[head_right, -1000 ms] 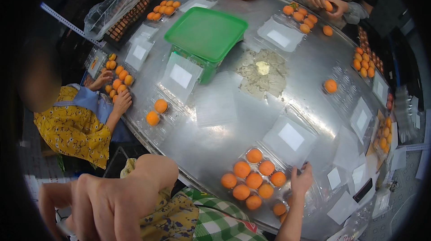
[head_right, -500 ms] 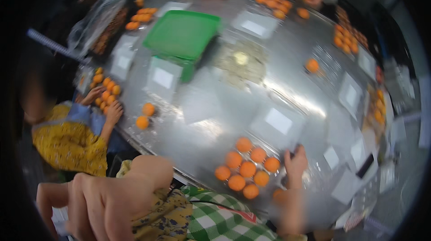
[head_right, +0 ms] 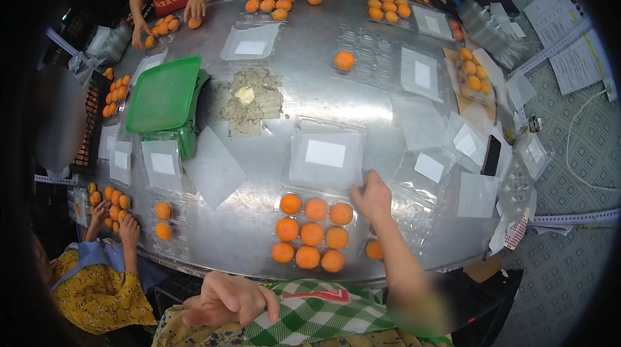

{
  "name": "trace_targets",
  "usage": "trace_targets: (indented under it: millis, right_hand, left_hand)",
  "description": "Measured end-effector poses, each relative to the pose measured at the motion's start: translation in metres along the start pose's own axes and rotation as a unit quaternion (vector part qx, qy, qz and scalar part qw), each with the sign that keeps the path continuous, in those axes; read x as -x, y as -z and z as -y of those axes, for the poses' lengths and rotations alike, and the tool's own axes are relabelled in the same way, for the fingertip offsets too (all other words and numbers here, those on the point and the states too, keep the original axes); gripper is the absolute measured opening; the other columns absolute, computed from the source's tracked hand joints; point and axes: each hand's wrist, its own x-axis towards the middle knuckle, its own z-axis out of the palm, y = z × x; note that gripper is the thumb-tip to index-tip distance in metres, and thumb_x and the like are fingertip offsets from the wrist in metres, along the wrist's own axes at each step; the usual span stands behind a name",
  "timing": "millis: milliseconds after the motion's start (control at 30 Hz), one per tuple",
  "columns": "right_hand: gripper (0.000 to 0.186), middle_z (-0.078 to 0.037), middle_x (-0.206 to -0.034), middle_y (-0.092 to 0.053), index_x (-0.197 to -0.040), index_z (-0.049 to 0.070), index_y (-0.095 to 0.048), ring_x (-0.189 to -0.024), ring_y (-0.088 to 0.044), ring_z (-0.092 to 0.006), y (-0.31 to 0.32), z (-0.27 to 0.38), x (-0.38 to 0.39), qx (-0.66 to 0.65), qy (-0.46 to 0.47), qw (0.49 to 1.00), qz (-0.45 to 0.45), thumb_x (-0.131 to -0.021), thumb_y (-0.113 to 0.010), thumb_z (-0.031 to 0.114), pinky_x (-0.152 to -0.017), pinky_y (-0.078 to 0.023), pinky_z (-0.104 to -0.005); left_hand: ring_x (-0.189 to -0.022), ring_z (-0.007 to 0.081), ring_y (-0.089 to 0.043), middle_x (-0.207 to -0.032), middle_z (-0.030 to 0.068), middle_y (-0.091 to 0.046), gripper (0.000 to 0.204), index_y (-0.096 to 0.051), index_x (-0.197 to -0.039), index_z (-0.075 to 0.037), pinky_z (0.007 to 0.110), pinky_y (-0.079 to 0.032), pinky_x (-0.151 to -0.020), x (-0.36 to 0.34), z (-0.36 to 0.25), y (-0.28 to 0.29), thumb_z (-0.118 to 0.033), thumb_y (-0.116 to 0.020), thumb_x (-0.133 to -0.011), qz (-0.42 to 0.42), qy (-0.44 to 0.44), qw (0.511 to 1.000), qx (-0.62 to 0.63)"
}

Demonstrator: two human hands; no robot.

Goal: The person picks up persimmons from a metal table, rotates them to inspect the surface, and places them into clear plastic clamshell containers. The person closes the containers and sets them aside, repeating the process with additional fruit.

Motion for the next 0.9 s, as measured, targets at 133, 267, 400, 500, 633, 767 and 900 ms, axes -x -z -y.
trace_targets:
  millis: [133, 267, 400, 500, 633, 767, 900]
  right_hand:
    - [0.034, -0.02, -0.081, -0.058, -0.086, 0.002, -0.046, -0.076, -0.058, -0.0396, 0.0, -0.003, -0.001, 0.002, 0.001, 1.0, -0.002, -0.075, -0.068, 0.025, -0.067, -0.047, -0.0461]
    - [0.034, -0.02, -0.081, -0.057, -0.086, 0.002, -0.046, -0.076, -0.057, -0.0396, -0.002, -0.005, -0.001, -0.008, 0.003, 1.0, -0.008, -0.075, -0.068, 0.025, -0.067, -0.046, -0.0463]
    - [0.034, -0.019, -0.08, -0.057, -0.087, 0.002, -0.046, -0.076, -0.057, -0.0395, 0.0, -0.005, -0.002, -0.004, 0.007, 1.0, -0.01, -0.075, -0.067, 0.025, -0.067, -0.047, -0.0465]
    - [0.035, -0.019, -0.08, -0.057, -0.087, 0.002, -0.046, -0.077, -0.058, -0.0393, 0.001, -0.001, 0.0, -0.004, 0.009, 1.0, -0.006, -0.074, -0.068, 0.025, -0.068, -0.047, -0.0464]
    - [0.035, -0.019, -0.08, -0.057, -0.087, 0.002, -0.046, -0.078, -0.058, -0.0392, 0.002, -0.002, 0.0, 0.003, -0.007, 1.0, 0.002, -0.074, -0.068, 0.025, -0.068, -0.047, -0.0464]
    - [0.035, -0.02, -0.082, -0.058, -0.088, 0.001, -0.047, -0.078, -0.058, -0.0395, 0.003, -0.006, 0.001, -0.001, 0.007, 1.0, 0.003, -0.074, -0.068, 0.025, -0.069, -0.047, -0.0462]
    - [0.037, -0.021, -0.085, -0.06, -0.09, -0.001, -0.048, -0.082, -0.059, -0.0393, 0.0, 0.008, -0.007, 0.007, 0.034, 0.999, 0.015, -0.075, -0.068, 0.026, -0.072, -0.049, -0.0451]
  left_hand:
    - [-0.044, 0.0169, -0.043, -0.061, 0.0121, -0.056, 0.071, -0.057, -0.114, 0.001, 0.049, -0.048, -0.07, -0.003, 0.0, -0.002, -0.064, -0.048, -0.087, -0.006, -0.01, 1.0, 0.0]
    - [-0.043, 0.0181, -0.042, -0.062, 0.013, -0.057, 0.071, -0.06, -0.112, 0.002, 0.049, -0.048, -0.068, -0.011, 0.0, 0.0, -0.064, -0.049, -0.086, 0.015, -0.008, 1.0, -0.003]
    - [-0.045, 0.0177, -0.043, -0.06, 0.0109, -0.055, 0.073, -0.06, -0.109, 0.003, 0.048, -0.048, -0.067, -0.012, 0.0, 0.005, -0.065, -0.048, -0.085, 0.016, -0.012, 1.0, -0.009]
    - [-0.047, 0.0168, -0.044, -0.061, 0.0091, -0.054, 0.076, -0.06, -0.108, 0.004, 0.047, -0.048, -0.067, -0.01, 0.001, 0.007, -0.067, -0.047, -0.085, 0.017, -0.026, 1.0, -0.004]
    - [-0.046, 0.0163, -0.044, -0.06, 0.0093, -0.055, 0.072, -0.061, -0.104, 0.003, 0.047, -0.048, -0.066, -0.01, -0.001, 0.009, -0.065, -0.049, -0.085, 0.011, -0.013, 1.0, -0.004]
    - [-0.046, 0.0193, -0.049, -0.062, 0.0144, -0.059, 0.058, -0.06, -0.103, 0.003, 0.053, -0.051, -0.068, -0.018, -0.021, 0.008, -0.053, -0.048, -0.092, 0.085, -0.04, 0.995, -0.02]
    - [-0.046, 0.0145, -0.048, -0.06, 0.0016, -0.052, 0.015, -0.055, -0.103, -0.013, 0.044, -0.054, -0.075, -0.057, -0.095, -0.03, -0.014, -0.055, -0.088, 0.414, -0.106, 0.9, 0.089]
